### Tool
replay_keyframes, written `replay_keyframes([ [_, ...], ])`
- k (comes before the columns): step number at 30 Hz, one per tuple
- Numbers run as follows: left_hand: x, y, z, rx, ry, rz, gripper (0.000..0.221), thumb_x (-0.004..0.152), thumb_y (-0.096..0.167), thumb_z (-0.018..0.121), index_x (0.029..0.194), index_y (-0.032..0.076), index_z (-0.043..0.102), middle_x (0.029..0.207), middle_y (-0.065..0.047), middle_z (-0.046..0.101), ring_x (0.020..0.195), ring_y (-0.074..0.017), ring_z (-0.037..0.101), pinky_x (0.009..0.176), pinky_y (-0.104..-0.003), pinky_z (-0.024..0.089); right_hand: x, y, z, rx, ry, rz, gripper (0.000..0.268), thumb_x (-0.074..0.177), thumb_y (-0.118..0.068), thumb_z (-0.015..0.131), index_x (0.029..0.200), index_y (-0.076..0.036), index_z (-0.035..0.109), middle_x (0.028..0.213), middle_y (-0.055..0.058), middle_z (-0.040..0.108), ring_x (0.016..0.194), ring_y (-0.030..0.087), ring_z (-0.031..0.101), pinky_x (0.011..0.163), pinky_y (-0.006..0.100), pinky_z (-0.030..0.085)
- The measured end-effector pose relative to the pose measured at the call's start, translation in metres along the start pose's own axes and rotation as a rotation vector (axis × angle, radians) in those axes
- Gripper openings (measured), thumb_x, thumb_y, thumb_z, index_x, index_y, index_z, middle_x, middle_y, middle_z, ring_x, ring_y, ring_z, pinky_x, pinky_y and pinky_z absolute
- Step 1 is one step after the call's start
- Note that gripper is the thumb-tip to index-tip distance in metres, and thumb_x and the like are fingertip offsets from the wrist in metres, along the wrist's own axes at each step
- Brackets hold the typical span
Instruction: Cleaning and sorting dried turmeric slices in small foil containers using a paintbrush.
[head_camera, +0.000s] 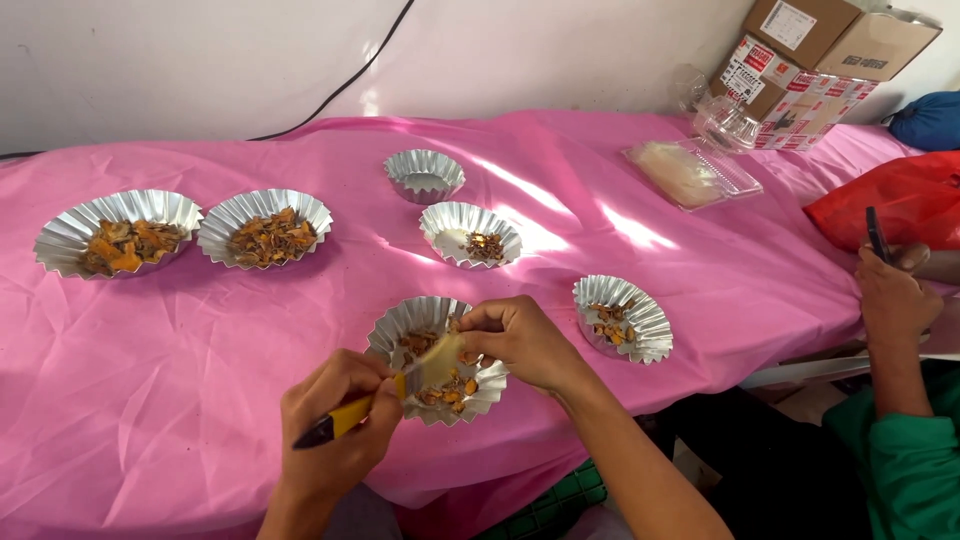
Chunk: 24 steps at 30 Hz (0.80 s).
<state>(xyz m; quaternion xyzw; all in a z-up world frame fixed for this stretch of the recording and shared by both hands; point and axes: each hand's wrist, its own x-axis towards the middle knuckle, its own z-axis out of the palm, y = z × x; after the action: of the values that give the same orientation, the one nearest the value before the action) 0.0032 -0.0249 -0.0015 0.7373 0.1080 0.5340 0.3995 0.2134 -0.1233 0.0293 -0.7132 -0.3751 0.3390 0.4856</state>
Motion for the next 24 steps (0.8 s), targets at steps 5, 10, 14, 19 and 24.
replay_keyframes([
  [5,0.005,-0.001,-0.006,0.037,0.089,0.007,0.014,0.086,0.003,0.066,0.074,0.004,0.060,0.080,-0.010,0.070,0.070,-0.0179,0.068,0.064,-0.028,0.054,-0.010,-0.001,0.003,0.032,-0.037,-0.064,0.008,0.087,-0.007,0.078,0.093,-0.002,0.080,0.082,0.007,0.078,0.072,0.013,0.070,0.066,0.027,0.058],
  [10,0.016,-0.004,-0.012,0.000,0.038,-0.091,0.019,0.074,-0.002,0.064,0.060,0.010,0.057,0.066,-0.003,0.067,0.056,-0.0117,0.063,0.052,-0.026,0.050,-0.015,-0.007,0.003,-0.075,-0.095,-0.095,0.009,0.091,-0.012,0.076,0.092,-0.005,0.082,0.083,0.005,0.079,0.074,0.012,0.071,0.071,0.026,0.057],
  [14,0.009,-0.009,-0.009,-0.048,0.060,-0.116,0.012,0.084,0.002,0.063,0.073,0.006,0.059,0.076,-0.009,0.070,0.070,-0.0182,0.070,0.057,-0.028,0.059,-0.015,0.008,-0.002,0.106,-0.145,-0.118,0.013,0.090,-0.013,0.076,0.098,-0.003,0.080,0.086,0.009,0.079,0.078,0.016,0.074,0.071,0.028,0.059],
  [19,0.009,-0.004,-0.007,-0.025,0.112,-0.174,0.012,0.087,0.004,0.063,0.076,0.004,0.059,0.079,-0.012,0.072,0.080,-0.0228,0.075,0.063,-0.030,0.061,-0.012,0.021,-0.002,0.234,-0.068,-0.061,0.016,0.087,-0.014,0.079,0.098,-0.003,0.080,0.091,0.008,0.076,0.087,0.018,0.073,0.077,0.031,0.061],
  [24,0.012,-0.002,0.000,-0.140,0.065,-0.009,0.014,0.086,0.005,0.066,0.074,0.005,0.059,0.076,-0.010,0.069,0.072,-0.0197,0.070,0.068,-0.030,0.057,-0.016,0.024,-0.004,0.328,-0.011,-0.085,0.010,0.089,-0.012,0.078,0.091,-0.003,0.074,0.084,0.011,0.076,0.082,0.019,0.074,0.077,0.032,0.063],
])
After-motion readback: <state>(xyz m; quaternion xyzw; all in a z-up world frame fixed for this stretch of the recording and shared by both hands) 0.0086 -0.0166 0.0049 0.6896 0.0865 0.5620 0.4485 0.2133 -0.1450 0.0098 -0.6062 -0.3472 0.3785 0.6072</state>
